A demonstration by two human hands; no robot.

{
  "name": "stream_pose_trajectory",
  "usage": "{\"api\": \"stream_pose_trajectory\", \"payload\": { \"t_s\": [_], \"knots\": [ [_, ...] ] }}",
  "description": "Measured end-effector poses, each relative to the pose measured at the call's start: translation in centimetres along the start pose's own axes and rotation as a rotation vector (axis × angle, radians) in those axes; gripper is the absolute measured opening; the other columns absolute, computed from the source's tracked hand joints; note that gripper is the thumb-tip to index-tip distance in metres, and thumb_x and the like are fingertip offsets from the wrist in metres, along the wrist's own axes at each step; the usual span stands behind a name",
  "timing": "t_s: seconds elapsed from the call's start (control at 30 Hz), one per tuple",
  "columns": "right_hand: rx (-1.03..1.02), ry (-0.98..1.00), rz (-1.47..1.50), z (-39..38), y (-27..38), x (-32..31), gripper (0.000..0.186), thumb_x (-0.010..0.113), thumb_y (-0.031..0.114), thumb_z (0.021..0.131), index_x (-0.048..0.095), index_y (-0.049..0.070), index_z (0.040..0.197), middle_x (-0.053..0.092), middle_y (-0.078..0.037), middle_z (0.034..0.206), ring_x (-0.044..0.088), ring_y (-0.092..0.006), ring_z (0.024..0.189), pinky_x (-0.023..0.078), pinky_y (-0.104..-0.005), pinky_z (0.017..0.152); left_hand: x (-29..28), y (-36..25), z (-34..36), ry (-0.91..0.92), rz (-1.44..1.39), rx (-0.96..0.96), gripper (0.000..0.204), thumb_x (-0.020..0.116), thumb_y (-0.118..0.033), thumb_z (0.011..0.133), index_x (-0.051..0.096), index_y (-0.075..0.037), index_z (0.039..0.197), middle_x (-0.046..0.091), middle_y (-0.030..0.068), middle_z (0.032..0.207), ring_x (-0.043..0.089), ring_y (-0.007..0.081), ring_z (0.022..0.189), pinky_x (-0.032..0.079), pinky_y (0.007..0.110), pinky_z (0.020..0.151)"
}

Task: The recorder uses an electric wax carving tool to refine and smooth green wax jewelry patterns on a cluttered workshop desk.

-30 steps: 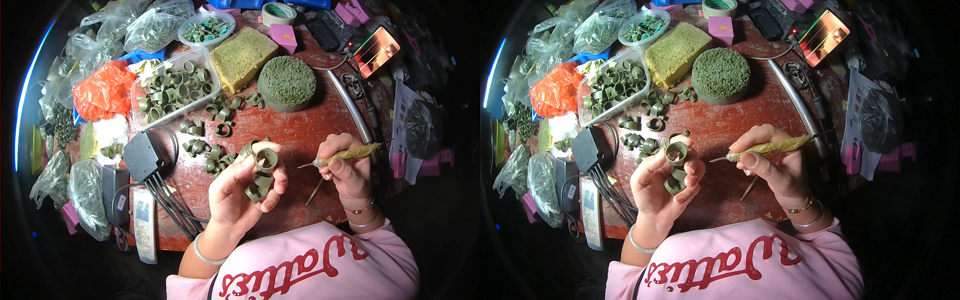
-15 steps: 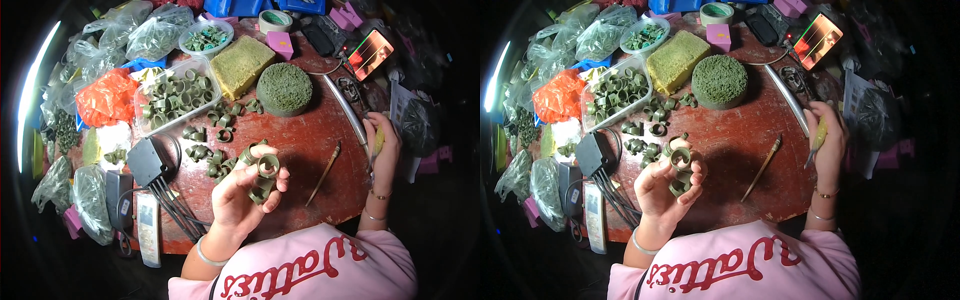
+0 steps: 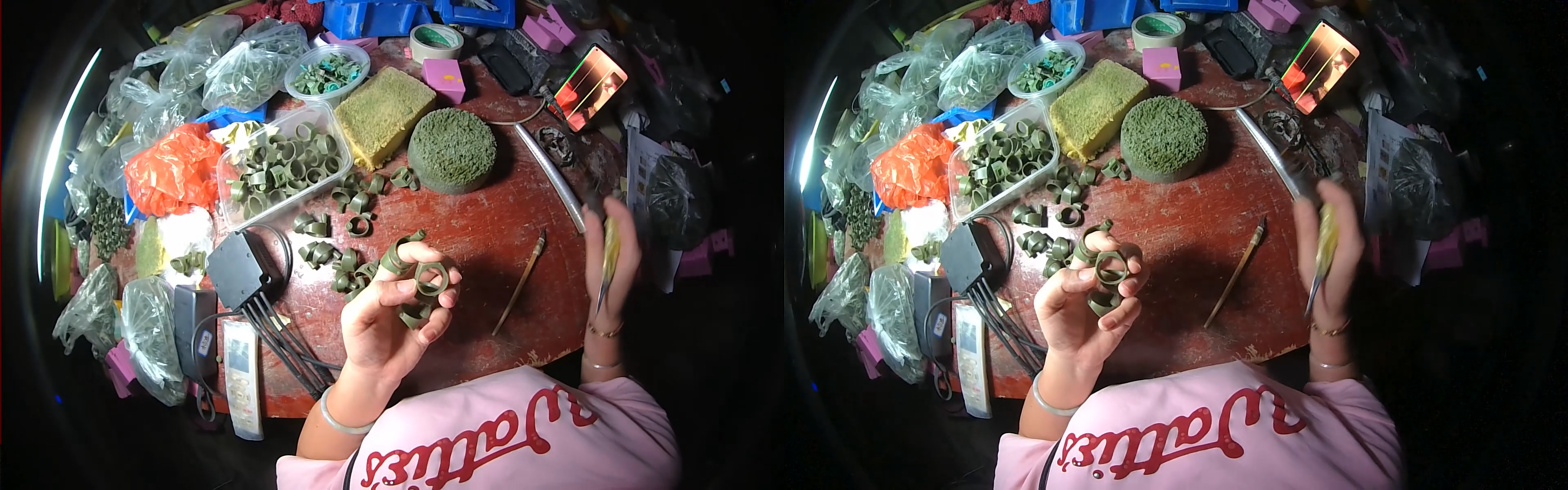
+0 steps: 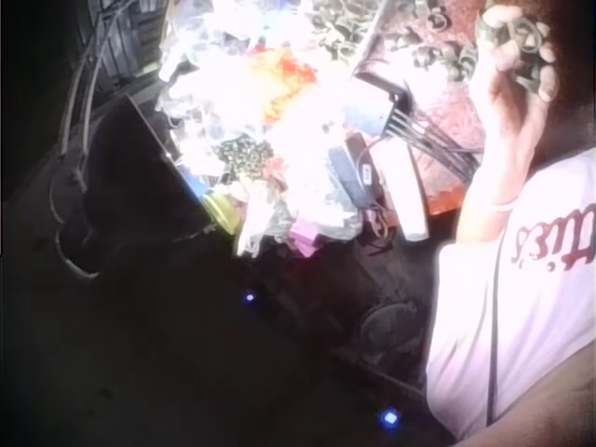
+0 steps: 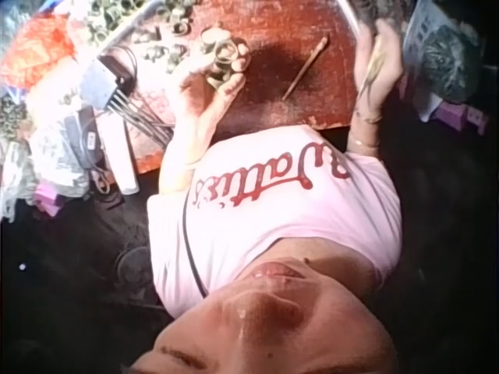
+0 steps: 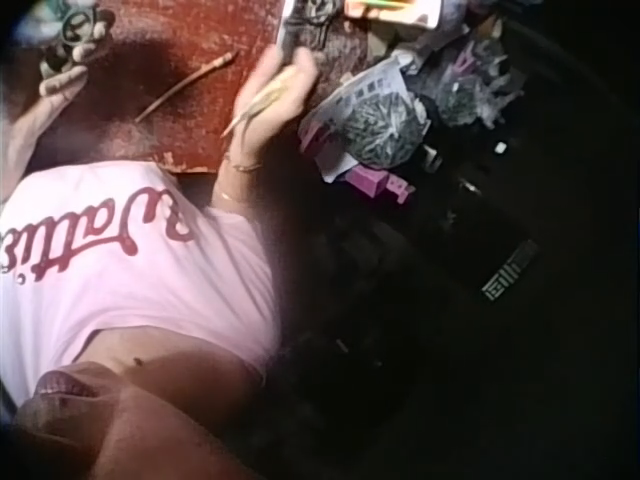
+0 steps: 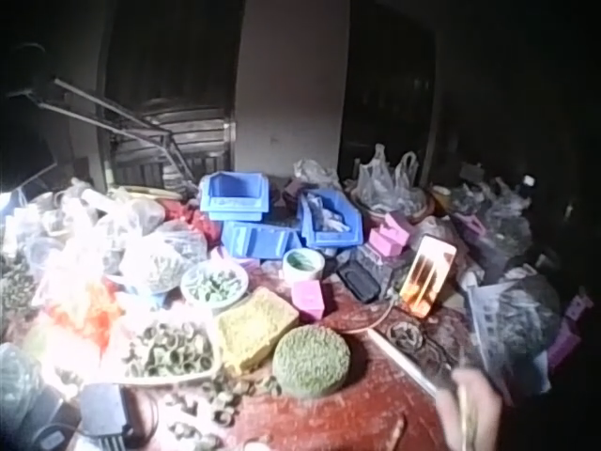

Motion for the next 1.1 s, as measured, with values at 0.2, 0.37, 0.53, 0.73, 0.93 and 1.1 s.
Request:
{"api": "stream_pose_trajectory", "payload": {
  "t_s": [0.2,0.37,0.53,0.73,0.93,1.1],
  "knots": [
    [-0.474,0.249,0.112,-2.6,7.4,2.5,0.034,0.074,0.03,0.079,0.063,0.003,0.095,0.065,-0.006,0.077,0.056,-0.0165,0.06,0.044,-0.026,0.053,0.0,-0.3,0.1,-0.025,-0.013,0.034,0.032,0.049,-0.007,0.079,0.052,0.001,0.11,0.056,0.021,0.1,0.058,0.0244,0.083,0.047,0.025,0.051],
    [-0.498,0.323,0.046,-2.2,7.5,2.9,0.031,0.075,0.025,0.077,0.062,0.002,0.093,0.066,-0.007,0.079,0.056,-0.0183,0.059,0.046,-0.0277,0.053,0.1,-0.3,0.1,-0.017,0.005,0.059,0.033,0.049,-0.006,0.079,0.052,0.002,0.111,0.056,0.0207,0.099,0.058,0.0247,0.084,0.046,0.025,0.052],
    [-0.5,0.371,0.074,-2.6,7.3,3.4,0.033,0.079,0.019,0.073,0.063,0.001,0.095,0.063,-0.009,0.077,0.057,-0.0194,0.06,0.047,-0.0278,0.054,0.1,-0.5,0.1,-0.063,0.073,0.067,0.033,0.049,-0.007,0.079,0.052,0.002,0.111,0.057,0.0197,0.094,0.057,0.0232,0.079,0.046,0.026,0.052],
    [-0.518,0.378,0.059,-2.6,7.2,3.5,0.034,0.08,0.019,0.072,0.062,0.0,0.094,0.063,-0.009,0.076,0.057,-0.0196,0.061,0.047,-0.0281,0.054,0.1,-0.4,0.1,-0.051,0.087,0.057,0.033,0.051,-0.008,0.08,0.052,0.002,0.111,0.057,0.0191,0.091,0.057,0.0225,0.073,0.046,0.026,0.052],
    [-0.529,0.384,0.042,-2.7,7.2,3.6,0.033,0.08,0.018,0.072,0.062,-0.001,0.093,0.063,-0.009,0.077,0.056,-0.0201,0.061,0.047,-0.0284,0.054,0.0,-0.3,0.0,-0.058,0.085,0.05,0.033,0.051,-0.008,0.079,0.053,0.002,0.111,0.057,0.0189,0.09,0.057,0.0227,0.073,0.046,0.026,0.052],
    [-0.52,0.382,0.044,-2.7,7.1,3.6,0.033,0.08,0.019,0.072,0.062,-0.001,0.093,0.063,-0.009,0.077,0.056,-0.0196,0.061,0.047,-0.0282,0.054,0.0,-0.4,0.1,-0.068,0.086,0.05,0.033,0.051,-0.007,0.079,0.053,0.002,0.111,0.057,0.0182,0.09,0.057,0.0231,0.073,0.046,0.026,0.051]
  ]
}}
Point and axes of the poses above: each hand's wrist, its own z-axis towards the middle knuckle, its own x-axis out of the palm, y = z × x, the point moved 6 cm from there along z, towards the middle knuckle
